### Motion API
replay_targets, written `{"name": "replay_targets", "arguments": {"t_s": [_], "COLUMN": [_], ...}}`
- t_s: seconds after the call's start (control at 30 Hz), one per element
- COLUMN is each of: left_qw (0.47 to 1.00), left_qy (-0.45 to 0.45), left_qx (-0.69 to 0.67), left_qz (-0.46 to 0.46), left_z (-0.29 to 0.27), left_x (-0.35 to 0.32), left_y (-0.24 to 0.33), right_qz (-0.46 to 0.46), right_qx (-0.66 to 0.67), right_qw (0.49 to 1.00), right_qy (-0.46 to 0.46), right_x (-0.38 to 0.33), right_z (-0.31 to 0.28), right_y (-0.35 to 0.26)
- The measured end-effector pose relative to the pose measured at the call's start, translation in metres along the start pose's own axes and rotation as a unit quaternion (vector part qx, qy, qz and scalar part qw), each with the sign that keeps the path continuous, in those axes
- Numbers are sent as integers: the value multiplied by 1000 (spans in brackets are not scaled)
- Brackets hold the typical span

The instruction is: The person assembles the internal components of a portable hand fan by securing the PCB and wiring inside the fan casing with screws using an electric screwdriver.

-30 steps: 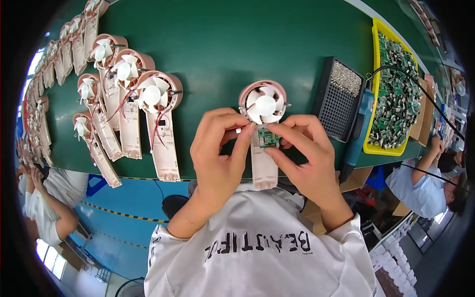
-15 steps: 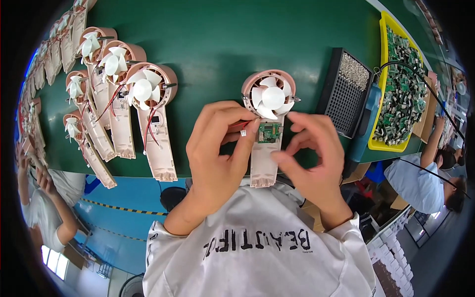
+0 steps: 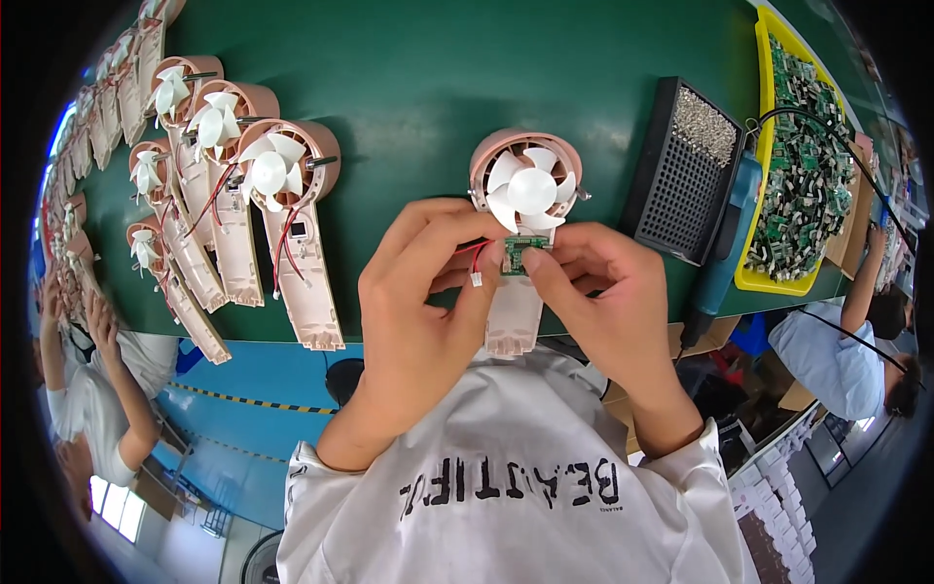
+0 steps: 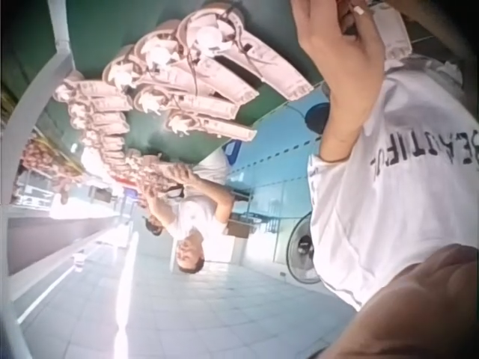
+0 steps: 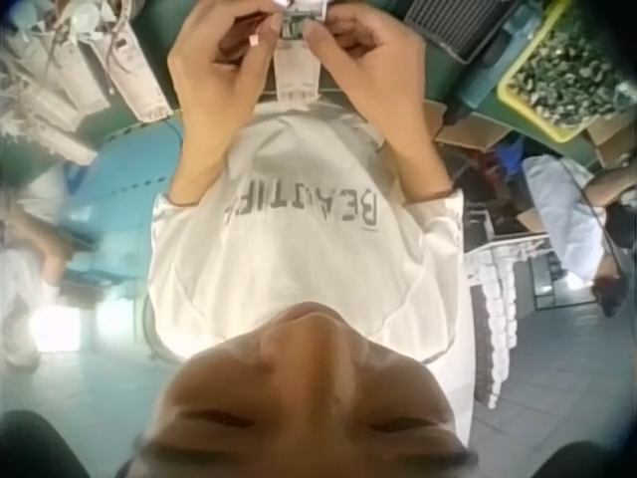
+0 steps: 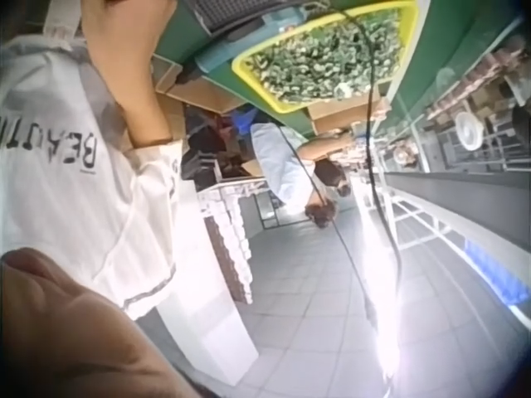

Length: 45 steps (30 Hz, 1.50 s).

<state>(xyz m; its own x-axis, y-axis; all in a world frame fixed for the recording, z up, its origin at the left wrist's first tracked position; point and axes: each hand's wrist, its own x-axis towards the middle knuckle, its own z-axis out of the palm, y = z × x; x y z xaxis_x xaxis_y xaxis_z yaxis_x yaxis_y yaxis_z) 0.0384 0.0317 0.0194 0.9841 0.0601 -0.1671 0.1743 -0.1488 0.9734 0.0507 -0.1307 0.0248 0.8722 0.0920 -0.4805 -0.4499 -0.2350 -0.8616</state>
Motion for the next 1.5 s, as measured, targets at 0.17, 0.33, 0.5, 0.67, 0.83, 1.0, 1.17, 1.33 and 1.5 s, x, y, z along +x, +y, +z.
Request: {"name": "replay_targets", "arguments": {"t_s": [0.17, 0.33, 0.5, 0.67, 0.83, 1.0, 1.17, 1.33, 1.5], "left_qw": [999, 996, 992, 997, 999, 998, 999, 997, 998], "left_qy": [-26, -81, -88, -55, 6, 8, 11, 4, 8], "left_qx": [4, 21, -63, -55, -33, -54, -31, -75, -62], "left_qz": [19, 7, -67, -26, -22, -13, -3, -13, -13], "left_z": [-4, -5, -11, -5, -2, -5, -13, -16, -21], "left_x": [-1, -2, 1, 1, 23, 27, 25, 25, 24], "left_y": [-5, -1, -5, -9, -9, -13, -13, -17, -17], "right_qz": [2, -9, -160, -266, -235, -186, -180, -220, -236], "right_qx": [-11, 29, -116, -328, -470, -505, -496, -451, -359], "right_qw": [1000, 999, 979, 865, 796, 765, 763, 793, 872], "right_qy": [-18, -18, 55, 273, 299, 354, 374, 345, 236], "right_x": [2, 4, -5, 2, 0, 13, 18, 19, 0], "right_z": [-3, -5, -6, -75, -48, -34, -30, -29, -22], "right_y": [-4, 2, 4, -13, -1, 10, 14, 7, 13]}}
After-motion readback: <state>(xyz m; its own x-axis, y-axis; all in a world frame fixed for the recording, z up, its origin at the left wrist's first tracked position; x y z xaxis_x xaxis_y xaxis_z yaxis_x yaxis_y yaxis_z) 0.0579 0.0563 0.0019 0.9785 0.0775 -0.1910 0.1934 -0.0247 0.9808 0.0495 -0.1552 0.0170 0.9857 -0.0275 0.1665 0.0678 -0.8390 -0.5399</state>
